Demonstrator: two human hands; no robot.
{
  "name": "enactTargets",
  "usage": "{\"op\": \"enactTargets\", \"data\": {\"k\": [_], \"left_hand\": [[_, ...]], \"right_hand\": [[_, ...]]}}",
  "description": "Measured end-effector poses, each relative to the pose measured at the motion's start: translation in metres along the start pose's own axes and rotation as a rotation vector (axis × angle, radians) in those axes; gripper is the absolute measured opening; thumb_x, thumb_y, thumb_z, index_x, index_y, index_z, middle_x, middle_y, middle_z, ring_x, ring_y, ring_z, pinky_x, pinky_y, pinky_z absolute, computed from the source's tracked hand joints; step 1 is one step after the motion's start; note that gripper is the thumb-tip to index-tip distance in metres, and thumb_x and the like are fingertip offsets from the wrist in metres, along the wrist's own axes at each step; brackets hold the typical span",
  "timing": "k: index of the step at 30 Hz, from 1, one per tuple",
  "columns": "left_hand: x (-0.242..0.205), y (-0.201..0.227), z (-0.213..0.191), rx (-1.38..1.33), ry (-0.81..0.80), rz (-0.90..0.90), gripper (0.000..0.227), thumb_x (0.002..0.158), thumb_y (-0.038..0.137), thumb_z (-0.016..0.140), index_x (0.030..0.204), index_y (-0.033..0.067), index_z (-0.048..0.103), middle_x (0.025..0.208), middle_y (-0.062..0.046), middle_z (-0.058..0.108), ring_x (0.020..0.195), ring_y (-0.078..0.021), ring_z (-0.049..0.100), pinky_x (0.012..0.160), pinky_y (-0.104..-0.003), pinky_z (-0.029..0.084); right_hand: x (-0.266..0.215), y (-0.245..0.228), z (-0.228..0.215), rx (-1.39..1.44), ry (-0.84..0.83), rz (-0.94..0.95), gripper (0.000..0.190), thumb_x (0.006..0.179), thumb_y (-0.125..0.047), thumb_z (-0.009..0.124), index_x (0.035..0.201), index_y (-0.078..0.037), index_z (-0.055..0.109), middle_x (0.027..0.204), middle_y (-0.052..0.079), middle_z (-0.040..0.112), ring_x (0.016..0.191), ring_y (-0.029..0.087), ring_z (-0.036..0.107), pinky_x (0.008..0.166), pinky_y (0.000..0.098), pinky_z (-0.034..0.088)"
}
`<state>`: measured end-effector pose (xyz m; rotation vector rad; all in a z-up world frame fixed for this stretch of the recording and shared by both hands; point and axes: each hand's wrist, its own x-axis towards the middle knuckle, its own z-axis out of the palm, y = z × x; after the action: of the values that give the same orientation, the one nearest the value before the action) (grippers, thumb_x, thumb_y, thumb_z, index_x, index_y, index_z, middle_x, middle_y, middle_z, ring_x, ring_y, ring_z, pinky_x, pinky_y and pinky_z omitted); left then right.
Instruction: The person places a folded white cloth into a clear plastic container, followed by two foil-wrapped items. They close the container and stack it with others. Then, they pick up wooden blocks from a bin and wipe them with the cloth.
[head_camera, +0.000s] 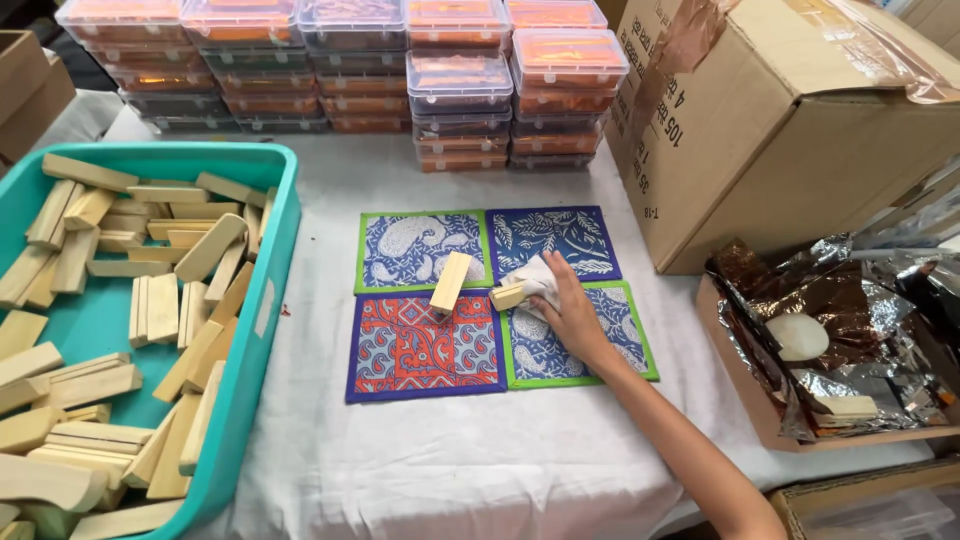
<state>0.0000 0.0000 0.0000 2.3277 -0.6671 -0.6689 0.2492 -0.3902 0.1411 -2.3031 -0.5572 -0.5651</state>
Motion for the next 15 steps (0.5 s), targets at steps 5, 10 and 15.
{"op": "enactTargets", "data": {"k": [5,10,15], "left_hand": [[0.011,0.084,-0.081,0.002,-0.033,-0.007,0.03,0.102,0.045,0.066,0.108,0.0191,0.079,0.096,-0.007,0.08,0.094,-0.0203,0.076,0.082,-0.035,0.058],[0.139,0.196,-0.208,0.179,0.517,0.265,0.022,0.099,0.028,0.066,0.098,0.0065,0.065,0.09,-0.014,0.067,0.085,-0.0344,0.067,0.072,-0.048,0.054],[0.264,0.166,-0.19,0.305,0.989,0.45,0.04,0.084,0.025,0.075,0.118,0.0058,0.066,0.115,-0.015,0.066,0.098,-0.0332,0.066,0.082,-0.045,0.056]], "right_hand": [[0.009,0.009,-0.013,0.111,-0.149,0.479,0.082,0.086,0.009,0.047,0.161,-0.022,0.034,0.149,0.011,0.061,0.125,0.028,0.066,0.103,0.035,0.054],[0.038,0.065,-0.013,0.327,0.162,0.186,0.075,0.082,0.018,0.047,0.151,-0.011,0.049,0.152,0.019,0.058,0.133,0.03,0.061,0.111,0.0364,0.045],[0.064,-0.032,-0.042,0.247,0.377,0.234,0.053,0.102,0.004,0.059,0.151,-0.016,0.05,0.14,0.007,0.071,0.115,0.024,0.074,0.101,0.0292,0.054]]}}
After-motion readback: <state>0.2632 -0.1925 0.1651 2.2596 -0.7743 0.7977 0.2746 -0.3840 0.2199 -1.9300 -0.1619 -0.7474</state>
